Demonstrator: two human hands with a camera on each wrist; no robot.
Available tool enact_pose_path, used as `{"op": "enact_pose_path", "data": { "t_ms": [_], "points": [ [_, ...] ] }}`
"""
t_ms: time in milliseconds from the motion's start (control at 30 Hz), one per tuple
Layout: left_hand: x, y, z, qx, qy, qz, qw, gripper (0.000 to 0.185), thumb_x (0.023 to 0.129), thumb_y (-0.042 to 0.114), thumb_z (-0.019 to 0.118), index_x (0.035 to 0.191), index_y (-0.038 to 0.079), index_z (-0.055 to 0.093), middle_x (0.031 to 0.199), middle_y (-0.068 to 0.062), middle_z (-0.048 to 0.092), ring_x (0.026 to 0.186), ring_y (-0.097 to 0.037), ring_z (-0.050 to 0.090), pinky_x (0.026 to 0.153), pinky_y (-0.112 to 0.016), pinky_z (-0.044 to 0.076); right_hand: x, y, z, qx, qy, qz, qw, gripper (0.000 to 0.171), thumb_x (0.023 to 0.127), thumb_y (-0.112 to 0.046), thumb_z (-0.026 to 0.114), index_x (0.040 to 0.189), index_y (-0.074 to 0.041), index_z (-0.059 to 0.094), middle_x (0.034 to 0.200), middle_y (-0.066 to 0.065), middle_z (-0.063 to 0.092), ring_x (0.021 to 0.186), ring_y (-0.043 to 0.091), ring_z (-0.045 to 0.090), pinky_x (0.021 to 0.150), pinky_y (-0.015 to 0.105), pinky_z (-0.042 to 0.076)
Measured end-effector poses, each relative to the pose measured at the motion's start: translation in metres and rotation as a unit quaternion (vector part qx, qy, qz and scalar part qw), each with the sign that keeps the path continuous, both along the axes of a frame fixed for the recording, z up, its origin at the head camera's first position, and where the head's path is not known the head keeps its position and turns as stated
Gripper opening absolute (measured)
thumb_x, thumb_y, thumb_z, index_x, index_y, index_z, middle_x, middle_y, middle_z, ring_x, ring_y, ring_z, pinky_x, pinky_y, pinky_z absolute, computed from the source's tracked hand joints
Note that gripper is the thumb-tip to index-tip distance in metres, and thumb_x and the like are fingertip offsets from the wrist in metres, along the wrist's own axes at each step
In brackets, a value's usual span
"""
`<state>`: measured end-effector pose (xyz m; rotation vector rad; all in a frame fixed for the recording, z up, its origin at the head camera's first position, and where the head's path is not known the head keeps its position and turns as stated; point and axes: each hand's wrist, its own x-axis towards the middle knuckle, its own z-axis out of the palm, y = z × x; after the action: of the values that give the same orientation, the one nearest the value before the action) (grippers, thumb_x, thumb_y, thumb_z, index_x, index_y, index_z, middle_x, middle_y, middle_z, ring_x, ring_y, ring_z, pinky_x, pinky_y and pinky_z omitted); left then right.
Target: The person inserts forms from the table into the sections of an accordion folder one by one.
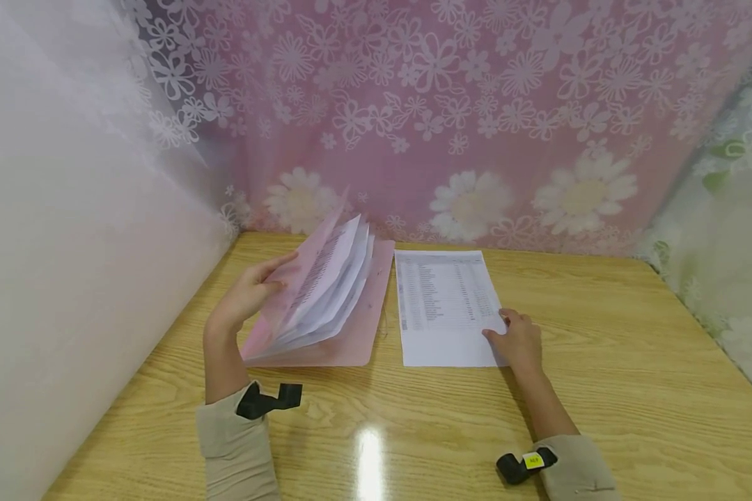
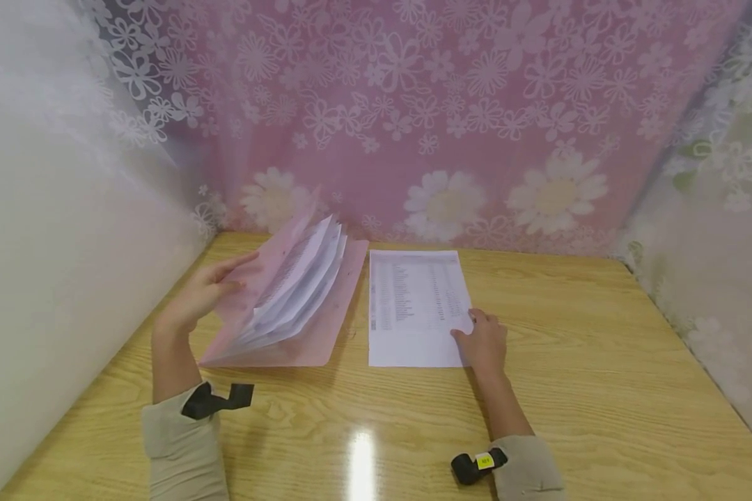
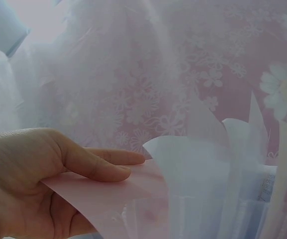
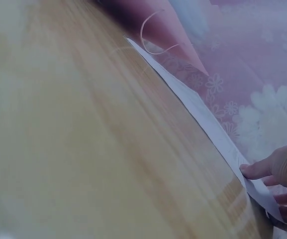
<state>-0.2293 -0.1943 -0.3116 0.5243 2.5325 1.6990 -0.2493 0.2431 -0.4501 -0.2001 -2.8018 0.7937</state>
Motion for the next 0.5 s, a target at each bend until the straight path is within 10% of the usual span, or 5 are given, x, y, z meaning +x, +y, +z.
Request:
{"op": "enact_pose_path", "data": {
  "t_ms": [500],
  "points": [
    [-0.001, -0.002, 0.000, -0.002, 0.002, 0.000, 1.0000, 0.052, 0.090, -0.007, 0.040, 0.141, 0.006, 0.037, 0.145, -0.011, 0.030, 0.130, -0.028, 0.026, 0.098, -0.045, 0.028, 0.006, 0.014, 0.012, -0.087, -0.034, 0.033, 0.995, 0.046, 0.079, 0.000, 0.063, 0.124, 0.006, 0.052, 0.107, 0.034, 0.054, 0.090, 0.041, 0.053, 0.072, 0.047, 0.044]
  ]
}}
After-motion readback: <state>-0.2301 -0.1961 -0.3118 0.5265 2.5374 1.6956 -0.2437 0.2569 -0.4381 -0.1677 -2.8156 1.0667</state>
